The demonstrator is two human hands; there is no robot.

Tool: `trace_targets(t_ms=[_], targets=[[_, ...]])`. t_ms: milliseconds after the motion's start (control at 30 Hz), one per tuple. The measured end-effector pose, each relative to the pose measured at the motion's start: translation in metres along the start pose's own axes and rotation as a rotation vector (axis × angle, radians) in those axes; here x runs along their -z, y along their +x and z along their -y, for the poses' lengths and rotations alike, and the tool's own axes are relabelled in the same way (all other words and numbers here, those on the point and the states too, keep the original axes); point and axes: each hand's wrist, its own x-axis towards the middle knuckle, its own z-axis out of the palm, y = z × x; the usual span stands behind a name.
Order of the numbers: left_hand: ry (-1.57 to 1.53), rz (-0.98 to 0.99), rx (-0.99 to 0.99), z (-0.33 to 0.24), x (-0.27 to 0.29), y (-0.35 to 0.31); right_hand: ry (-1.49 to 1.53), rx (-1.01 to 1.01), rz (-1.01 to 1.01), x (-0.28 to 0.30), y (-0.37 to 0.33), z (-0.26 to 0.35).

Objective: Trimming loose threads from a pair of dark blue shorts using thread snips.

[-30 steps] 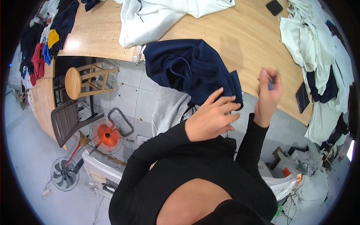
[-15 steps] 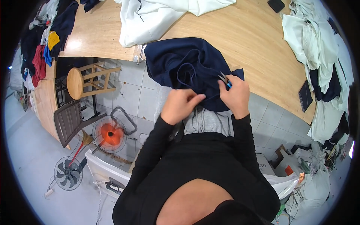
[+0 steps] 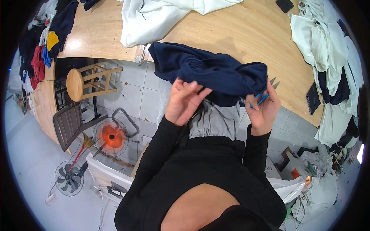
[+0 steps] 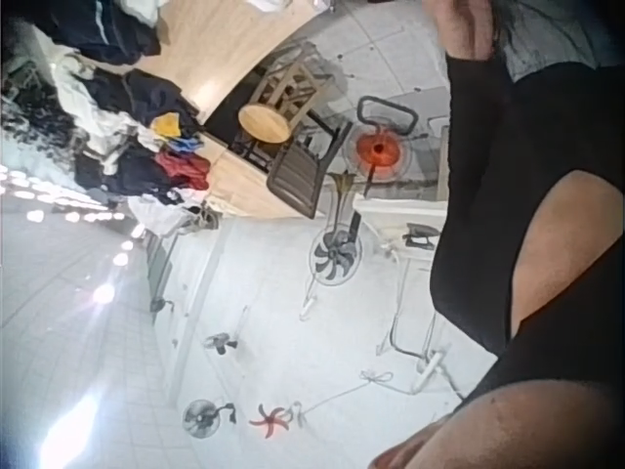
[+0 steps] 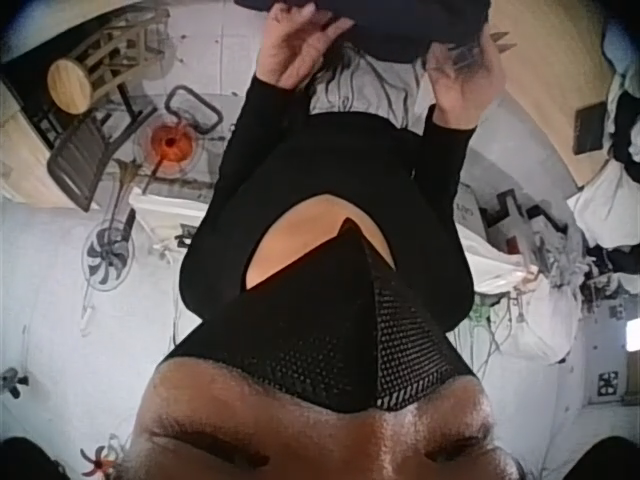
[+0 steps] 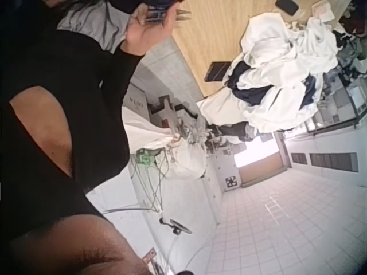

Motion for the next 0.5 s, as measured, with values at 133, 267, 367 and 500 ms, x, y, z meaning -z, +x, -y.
trace_targets(t_ms=[133,267,367,500], targets=[[-0.142,0.081,-0.122,-0.013,-0.020,-0.009,0.031,-0.039,-0.081,0.009,-0.002,-0.005],[-0.204,0.259,-0.214,-0.009,-0.017,-0.007,-0.827,0.167,-0.144,0.017,0.000,-0.014],[-0.090,0.210,-0.193,-0.008,-0.011,-0.012,-1.832,0.812,0.013,0.017,-0.004,-0.011],[-0.025,0.197,-0.173,-0.006,-0.021,-0.016,-1.240,0.717,0.191,-0.017,-0.017,-0.009]])
